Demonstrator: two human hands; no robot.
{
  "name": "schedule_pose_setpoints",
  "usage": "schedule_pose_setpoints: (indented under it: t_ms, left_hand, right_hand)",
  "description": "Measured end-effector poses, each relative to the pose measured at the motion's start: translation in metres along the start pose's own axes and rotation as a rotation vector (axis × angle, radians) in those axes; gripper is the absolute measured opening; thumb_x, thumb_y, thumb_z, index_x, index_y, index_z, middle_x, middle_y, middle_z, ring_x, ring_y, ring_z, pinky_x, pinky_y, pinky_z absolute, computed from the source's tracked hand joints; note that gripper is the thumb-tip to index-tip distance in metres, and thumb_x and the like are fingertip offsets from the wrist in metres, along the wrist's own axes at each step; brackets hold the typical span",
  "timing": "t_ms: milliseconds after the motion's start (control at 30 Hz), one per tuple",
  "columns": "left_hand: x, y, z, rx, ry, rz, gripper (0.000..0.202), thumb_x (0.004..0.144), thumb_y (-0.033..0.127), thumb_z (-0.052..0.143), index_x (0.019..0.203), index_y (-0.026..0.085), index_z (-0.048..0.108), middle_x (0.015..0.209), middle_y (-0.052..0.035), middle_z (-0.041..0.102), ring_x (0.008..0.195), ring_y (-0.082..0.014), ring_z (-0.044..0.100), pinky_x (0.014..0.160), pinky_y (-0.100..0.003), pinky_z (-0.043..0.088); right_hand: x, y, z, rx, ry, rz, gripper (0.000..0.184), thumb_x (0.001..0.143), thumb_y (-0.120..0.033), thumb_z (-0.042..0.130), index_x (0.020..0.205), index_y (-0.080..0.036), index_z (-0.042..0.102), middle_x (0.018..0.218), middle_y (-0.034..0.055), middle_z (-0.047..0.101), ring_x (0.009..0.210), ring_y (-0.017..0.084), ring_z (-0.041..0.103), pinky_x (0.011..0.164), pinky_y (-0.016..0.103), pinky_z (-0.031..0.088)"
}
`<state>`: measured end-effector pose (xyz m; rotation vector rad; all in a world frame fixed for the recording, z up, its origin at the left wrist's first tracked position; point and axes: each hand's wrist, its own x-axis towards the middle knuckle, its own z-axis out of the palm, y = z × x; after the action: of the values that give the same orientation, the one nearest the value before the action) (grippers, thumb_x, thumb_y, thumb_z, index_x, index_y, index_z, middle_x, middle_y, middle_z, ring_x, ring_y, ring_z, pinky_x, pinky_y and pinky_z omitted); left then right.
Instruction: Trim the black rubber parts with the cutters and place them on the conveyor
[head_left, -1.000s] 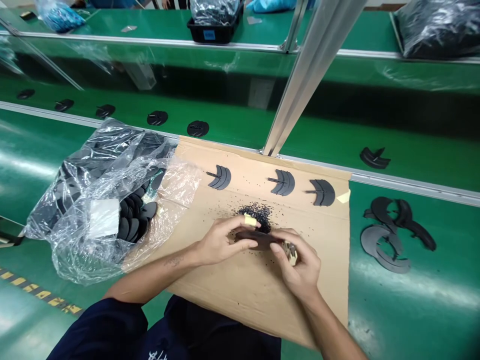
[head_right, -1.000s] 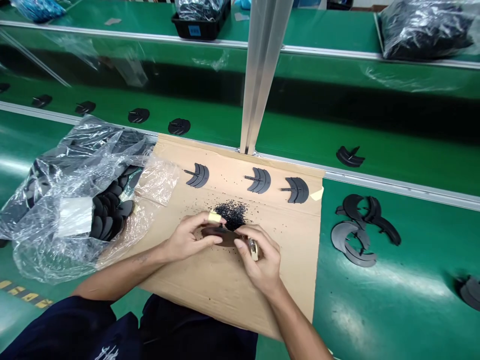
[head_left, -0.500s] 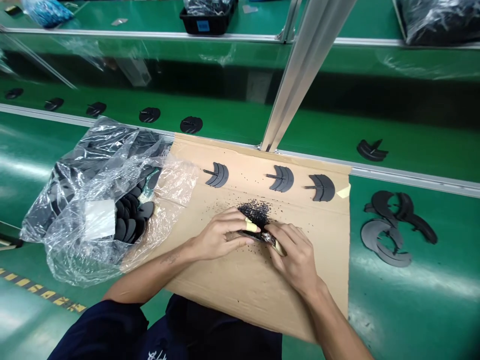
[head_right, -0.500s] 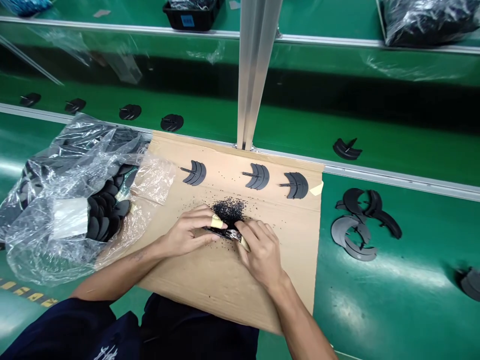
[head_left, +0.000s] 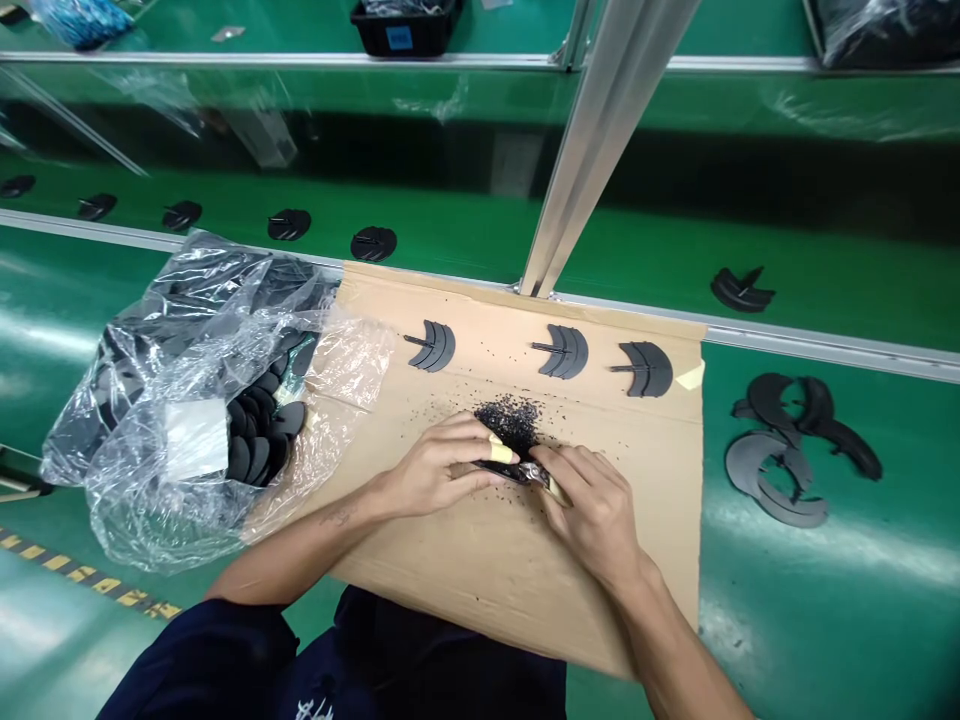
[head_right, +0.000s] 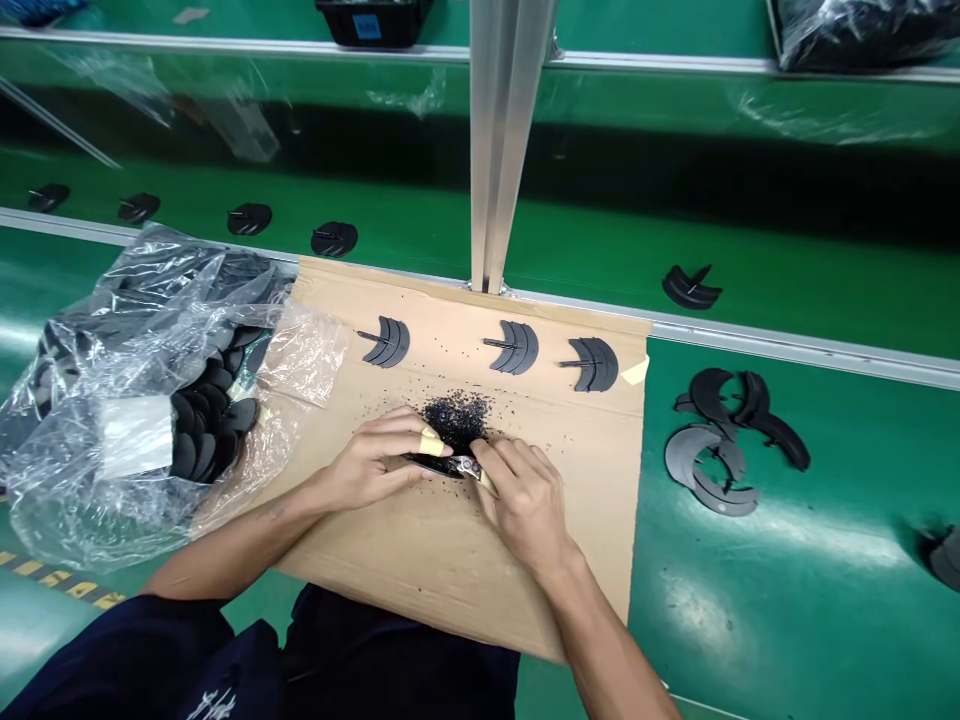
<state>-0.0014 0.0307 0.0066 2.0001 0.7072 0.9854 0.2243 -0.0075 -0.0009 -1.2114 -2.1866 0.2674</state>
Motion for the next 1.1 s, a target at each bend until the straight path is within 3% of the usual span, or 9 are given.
schedule_pose_setpoints:
  t_ms: [467,700,833,967,1033,1100]
  left_hand:
    - [0.001,0.002,-0.004,0.019,-0.031,-0.013,0.023,0.092,0.023,0.069,0.114,0.016,0.07,0.091,-0.0075,0.071,0.082,-0.0173,0.062,0.074,-0.031,0.051]
    - [0.001,0.007,-0.004,0.114,-0.179,-0.016,0.03,0.092,0.015,0.062,0.122,0.019,0.068,0.096,-0.0068,0.068,0.086,-0.0175,0.06,0.076,-0.032,0.051]
    - [0.0,0.004,-0.002,0.138,-0.047,-0.056,0.027,0.093,0.018,0.064,0.119,0.019,0.069,0.097,-0.007,0.07,0.086,-0.0177,0.063,0.077,-0.032,0.053]
    - [-0.002,0.001,0.0,0.002,0.135,-0.232,0.021,0.092,0.023,0.068,0.111,0.016,0.07,0.096,-0.0062,0.073,0.085,-0.0158,0.068,0.076,-0.027,0.056]
    - [-0.004,0.0,0.003,-0.082,0.162,-0.271,0.017,0.091,0.024,0.069,0.106,0.015,0.069,0.096,-0.0066,0.074,0.087,-0.0155,0.071,0.078,-0.025,0.058]
    - [-0.006,-0.001,0.006,-0.109,0.142,-0.245,0.017,0.09,0.022,0.07,0.105,0.014,0.068,0.099,-0.0078,0.075,0.089,-0.016,0.072,0.08,-0.026,0.059]
  right_hand:
    - [-0.004,0.003,0.001,-0.149,0.019,0.01,0.027,0.089,-0.006,0.049,0.102,-0.017,0.07,0.08,0.0058,0.073,0.067,0.018,0.063,0.063,0.029,0.049]
    - [-0.003,0.003,0.002,-0.245,0.006,0.024,0.037,0.082,0.001,0.05,0.108,-0.016,0.07,0.086,0.008,0.072,0.075,0.02,0.062,0.064,0.033,0.045]
    - [-0.003,0.003,0.003,-0.146,0.013,0.09,0.034,0.086,-0.004,0.051,0.112,-0.017,0.069,0.096,0.0096,0.074,0.08,0.023,0.065,0.069,0.036,0.05]
    - [0.0,0.0,0.001,0.138,0.04,0.156,0.021,0.095,-0.023,0.06,0.115,-0.021,0.065,0.103,0.009,0.074,0.09,0.024,0.069,0.078,0.039,0.056]
    - [0.002,-0.003,0.001,0.247,0.041,0.17,0.021,0.094,-0.029,0.064,0.114,-0.021,0.064,0.099,0.0083,0.073,0.088,0.023,0.069,0.075,0.037,0.056]
    - [0.002,-0.006,0.001,0.281,0.058,0.146,0.015,0.094,-0.025,0.064,0.108,-0.021,0.064,0.09,0.007,0.072,0.081,0.021,0.068,0.07,0.034,0.054]
